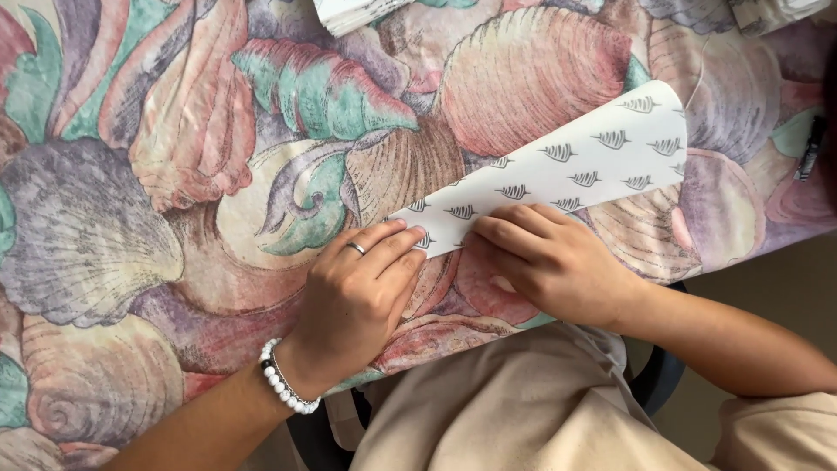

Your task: Folding printed paper sheets into packaging components or inserts.

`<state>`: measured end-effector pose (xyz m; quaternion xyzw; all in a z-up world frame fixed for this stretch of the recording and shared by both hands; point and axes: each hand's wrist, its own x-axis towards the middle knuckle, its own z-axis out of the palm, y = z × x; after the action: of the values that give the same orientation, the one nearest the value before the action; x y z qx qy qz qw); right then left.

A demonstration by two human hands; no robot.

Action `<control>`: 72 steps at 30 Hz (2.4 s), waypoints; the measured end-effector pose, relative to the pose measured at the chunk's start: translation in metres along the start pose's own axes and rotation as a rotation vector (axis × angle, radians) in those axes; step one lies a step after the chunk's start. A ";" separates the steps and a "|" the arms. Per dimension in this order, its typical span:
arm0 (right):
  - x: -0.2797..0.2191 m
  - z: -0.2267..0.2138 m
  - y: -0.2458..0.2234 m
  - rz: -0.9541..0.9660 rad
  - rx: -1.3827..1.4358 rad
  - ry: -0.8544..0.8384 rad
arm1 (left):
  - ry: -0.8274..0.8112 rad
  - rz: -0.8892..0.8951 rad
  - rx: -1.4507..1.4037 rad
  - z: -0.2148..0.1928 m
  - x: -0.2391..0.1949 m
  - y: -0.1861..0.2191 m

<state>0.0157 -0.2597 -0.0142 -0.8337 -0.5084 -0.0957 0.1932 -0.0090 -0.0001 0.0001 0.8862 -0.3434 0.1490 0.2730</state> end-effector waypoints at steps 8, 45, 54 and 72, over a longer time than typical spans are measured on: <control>-0.010 -0.005 0.006 0.027 -0.024 -0.025 | -0.043 -0.062 0.001 0.000 0.003 0.000; -0.063 -0.043 0.044 0.021 -0.265 -0.047 | -0.227 -0.003 0.282 -0.002 0.000 -0.003; -0.066 -0.047 0.046 0.001 -0.379 -0.018 | -0.207 0.011 0.261 -0.001 0.002 -0.006; 0.058 -0.019 0.012 0.002 -0.545 -0.506 | -0.247 -0.030 0.257 -0.003 0.004 -0.001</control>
<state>0.0541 -0.2258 0.0209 -0.8523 -0.4952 -0.0182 -0.1674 -0.0058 0.0000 0.0046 0.9303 -0.3394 0.0777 0.1154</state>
